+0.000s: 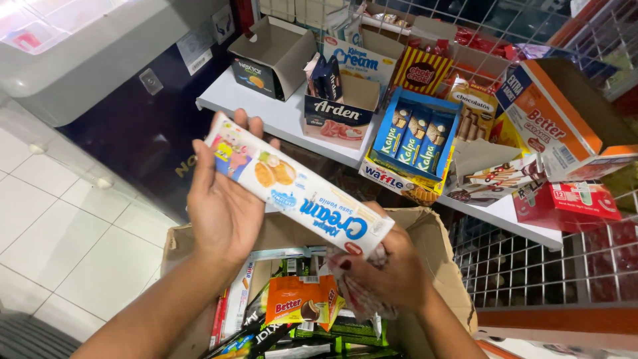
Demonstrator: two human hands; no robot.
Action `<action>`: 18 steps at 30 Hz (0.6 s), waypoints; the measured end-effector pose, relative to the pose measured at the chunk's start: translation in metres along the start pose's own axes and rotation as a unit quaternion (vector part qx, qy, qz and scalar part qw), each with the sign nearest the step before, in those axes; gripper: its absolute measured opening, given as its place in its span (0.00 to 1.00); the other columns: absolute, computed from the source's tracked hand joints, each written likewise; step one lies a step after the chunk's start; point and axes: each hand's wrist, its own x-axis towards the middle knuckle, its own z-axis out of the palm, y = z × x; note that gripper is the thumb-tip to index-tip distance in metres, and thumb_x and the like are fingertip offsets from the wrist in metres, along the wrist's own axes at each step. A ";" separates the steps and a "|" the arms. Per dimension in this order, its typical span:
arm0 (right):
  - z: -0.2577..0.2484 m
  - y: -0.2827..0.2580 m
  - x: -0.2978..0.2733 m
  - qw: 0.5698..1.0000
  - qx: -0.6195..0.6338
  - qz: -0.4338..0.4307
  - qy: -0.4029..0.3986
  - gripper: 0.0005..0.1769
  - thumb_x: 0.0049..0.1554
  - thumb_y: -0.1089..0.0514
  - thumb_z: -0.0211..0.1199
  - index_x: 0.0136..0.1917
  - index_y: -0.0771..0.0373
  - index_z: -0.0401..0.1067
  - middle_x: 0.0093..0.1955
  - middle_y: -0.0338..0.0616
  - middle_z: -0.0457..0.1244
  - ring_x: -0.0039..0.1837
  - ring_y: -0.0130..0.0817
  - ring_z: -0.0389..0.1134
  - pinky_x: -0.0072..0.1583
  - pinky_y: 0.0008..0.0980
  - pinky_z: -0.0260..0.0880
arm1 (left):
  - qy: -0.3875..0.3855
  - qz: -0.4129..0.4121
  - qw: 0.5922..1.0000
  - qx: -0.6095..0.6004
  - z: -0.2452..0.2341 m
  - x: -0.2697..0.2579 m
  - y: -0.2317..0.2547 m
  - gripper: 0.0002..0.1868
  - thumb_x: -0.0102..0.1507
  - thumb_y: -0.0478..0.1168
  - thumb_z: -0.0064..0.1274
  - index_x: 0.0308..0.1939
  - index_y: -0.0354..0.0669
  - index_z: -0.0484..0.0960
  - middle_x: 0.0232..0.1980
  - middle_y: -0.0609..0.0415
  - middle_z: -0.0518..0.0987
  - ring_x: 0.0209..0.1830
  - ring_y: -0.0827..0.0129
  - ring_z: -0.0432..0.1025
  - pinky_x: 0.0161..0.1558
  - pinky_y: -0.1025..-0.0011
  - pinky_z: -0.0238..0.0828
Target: Cleaning individual snack packages with a cloth before stocking them on shelves.
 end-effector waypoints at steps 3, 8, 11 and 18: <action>0.003 0.012 -0.009 0.987 0.155 0.016 0.032 0.26 0.59 0.50 0.62 0.64 0.70 0.68 0.65 0.53 0.64 0.67 0.40 0.64 0.69 0.36 0.59 | 0.016 -0.071 0.997 -0.040 -0.017 0.009 -0.010 0.31 0.74 0.53 0.34 0.75 0.35 0.59 0.75 0.50 0.69 0.78 0.59 0.61 0.78 0.52 0.56; -0.005 0.011 -0.007 0.997 0.059 0.002 0.050 0.20 0.63 0.48 0.60 0.54 0.69 0.77 0.64 0.53 0.66 0.64 0.42 0.69 0.66 0.38 0.67 | 0.034 -0.089 0.994 -0.046 -0.029 0.018 -0.012 0.29 0.74 0.49 0.37 0.75 0.35 0.60 0.74 0.49 0.69 0.78 0.60 0.61 0.78 0.57 0.57; 0.000 -0.004 -0.004 0.991 -0.071 -0.036 0.111 0.19 0.56 0.48 0.68 0.52 0.65 0.78 0.63 0.51 0.66 0.61 0.40 0.71 0.62 0.36 0.72 | 0.056 -0.102 0.993 -0.029 -0.018 0.015 -0.018 0.30 0.73 0.51 0.37 0.74 0.38 0.58 0.73 0.46 0.69 0.76 0.57 0.62 0.75 0.53 0.60; 0.005 -0.025 0.004 0.929 -0.245 -0.276 -0.028 0.21 0.48 0.41 0.80 0.48 0.53 0.78 0.59 0.43 0.66 0.51 0.37 0.74 0.47 0.34 0.76 | 0.049 -0.202 0.971 0.116 -0.003 -0.006 -0.040 0.36 0.70 0.58 0.31 0.77 0.41 0.53 0.76 0.45 0.66 0.72 0.56 0.67 0.69 0.54 0.65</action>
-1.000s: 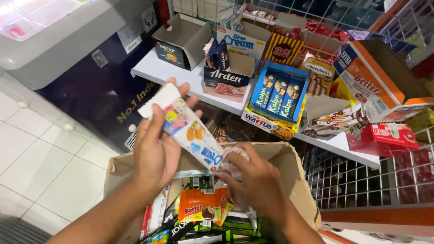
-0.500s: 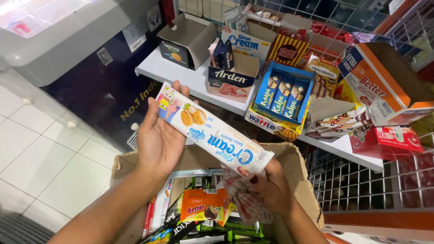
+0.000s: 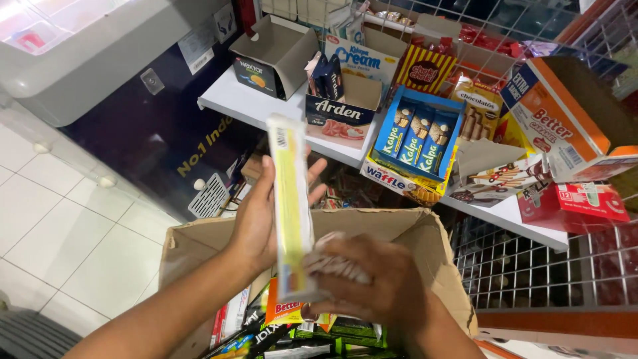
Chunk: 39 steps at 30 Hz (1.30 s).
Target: Cleaning individual snack packages with a cloth before stocking them on shelves.
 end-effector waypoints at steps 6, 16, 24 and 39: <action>0.014 -0.016 0.002 0.993 -0.119 0.016 0.016 0.14 0.53 0.52 0.77 0.54 0.46 0.81 0.58 0.38 0.66 0.52 0.36 0.73 0.48 0.35 0.76 | -0.221 -0.129 0.964 0.076 -0.018 -0.011 -0.033 0.36 0.73 0.58 0.29 0.82 0.44 0.52 0.75 0.43 0.69 0.72 0.60 0.66 0.73 0.65 0.62; 0.008 -0.006 0.007 0.959 -0.135 0.213 0.132 0.12 0.54 0.57 0.74 0.51 0.54 0.78 0.60 0.49 0.66 0.52 0.35 0.74 0.50 0.33 0.78 | -0.171 -0.181 0.966 0.072 -0.023 -0.016 -0.045 0.30 0.76 0.51 0.37 0.80 0.46 0.62 0.61 0.50 0.74 0.55 0.69 0.70 0.57 0.65 0.67; 0.009 -0.025 0.011 0.994 -0.092 0.057 -0.006 0.16 0.58 0.53 0.71 0.60 0.48 0.79 0.60 0.40 0.66 0.53 0.32 0.73 0.47 0.33 0.76 | -0.132 0.021 0.991 0.006 0.008 -0.014 0.002 0.31 0.74 0.49 0.30 0.81 0.46 0.49 0.81 0.45 0.58 0.81 0.54 0.55 0.75 0.58 0.57; 0.015 -0.005 0.005 0.930 0.066 0.355 0.075 0.16 0.50 0.53 0.75 0.47 0.63 0.76 0.56 0.46 0.67 0.53 0.36 0.74 0.54 0.33 0.74 | -0.095 0.127 0.974 0.159 0.003 -0.015 -0.010 0.36 0.72 0.41 0.43 0.82 0.48 0.46 0.78 0.43 0.61 0.71 0.63 0.64 0.70 0.64 0.62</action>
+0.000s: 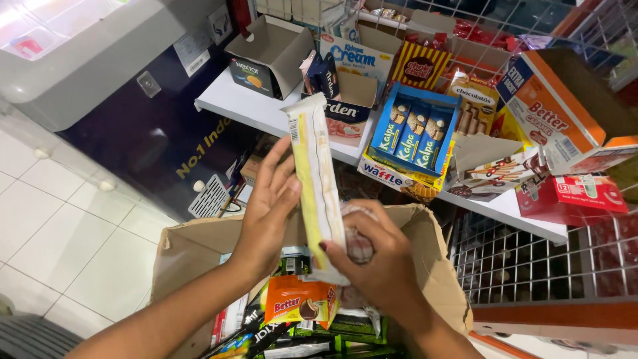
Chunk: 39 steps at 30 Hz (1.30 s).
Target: Cleaning individual snack packages with a cloth before stocking them on shelves.
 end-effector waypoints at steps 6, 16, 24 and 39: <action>-0.002 -0.011 0.002 0.982 -0.092 -0.163 -0.007 0.24 0.47 0.47 0.77 0.50 0.62 0.76 0.59 0.54 0.66 0.51 0.49 0.73 0.48 0.41 0.75 | -0.003 -0.102 0.994 0.033 -0.005 -0.004 -0.018 0.38 0.69 0.45 0.45 0.80 0.54 0.45 0.78 0.49 0.61 0.72 0.69 0.63 0.69 0.65 0.62; -0.012 0.007 0.011 0.948 -0.217 -0.134 0.190 0.17 0.51 0.58 0.78 0.53 0.56 0.76 0.60 0.51 0.67 0.54 0.46 0.75 0.55 0.38 0.78 | -0.110 -0.321 0.936 -0.093 -0.002 -0.024 -0.025 0.33 0.71 0.50 0.38 0.81 0.57 0.52 0.69 0.52 0.72 0.63 0.66 0.71 0.60 0.65 0.71; 0.007 -0.010 -0.008 0.956 -0.103 -0.250 -0.112 0.13 0.57 0.51 0.71 0.55 0.51 0.76 0.63 0.45 0.64 0.53 0.40 0.73 0.46 0.36 0.75 | -0.011 -0.127 0.981 -0.144 -0.022 0.010 -0.004 0.36 0.71 0.50 0.39 0.81 0.45 0.51 0.74 0.51 0.71 0.68 0.65 0.70 0.65 0.66 0.70; 0.001 0.014 -0.016 0.919 -0.124 -0.237 -0.289 0.12 0.59 0.53 0.63 0.56 0.52 0.72 0.60 0.46 0.62 0.59 0.46 0.70 0.50 0.48 0.71 | 0.225 -0.012 0.958 -0.178 -0.102 0.272 -0.093 0.22 0.68 0.54 0.48 0.56 0.42 0.77 0.46 0.48 0.78 0.40 0.59 0.77 0.42 0.61 0.78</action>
